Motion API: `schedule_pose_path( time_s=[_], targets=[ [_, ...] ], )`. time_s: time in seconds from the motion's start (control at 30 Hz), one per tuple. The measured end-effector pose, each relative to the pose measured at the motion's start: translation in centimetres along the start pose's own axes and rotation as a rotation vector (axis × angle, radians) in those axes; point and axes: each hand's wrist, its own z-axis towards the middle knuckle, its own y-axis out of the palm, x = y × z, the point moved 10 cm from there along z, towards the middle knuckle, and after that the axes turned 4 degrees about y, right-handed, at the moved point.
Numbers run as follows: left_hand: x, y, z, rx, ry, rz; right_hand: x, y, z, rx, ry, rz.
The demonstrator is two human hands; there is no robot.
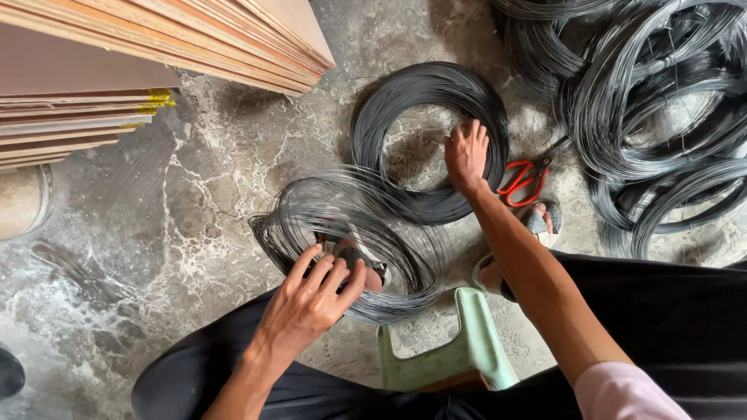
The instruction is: The person sits on a small stool and coils a length of black wire by hand. They pull wire from a larger coil on the floor and wrap it into a smaller, tighter coil held in their left hand.
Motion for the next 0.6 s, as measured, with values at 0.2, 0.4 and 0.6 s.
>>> schedule_pose_path(
  time_s=[0.2, 0.4, 0.6],
  targets=[
    [-0.2, -0.2, 0.1, -0.006, -0.011, 0.011, -1.3, 1.4, -1.3, -0.332, 0.126, 0.375],
    [-0.3, -0.1, 0.2, -0.006, -0.019, 0.004, 0.8, 1.0, 0.7, -0.254, 0.261, 0.231],
    [-0.5, 0.0, 0.1, 0.008, -0.026, -0.001, 0.4, 0.4, 0.8, -0.017, 0.042, -0.005]
  ],
)
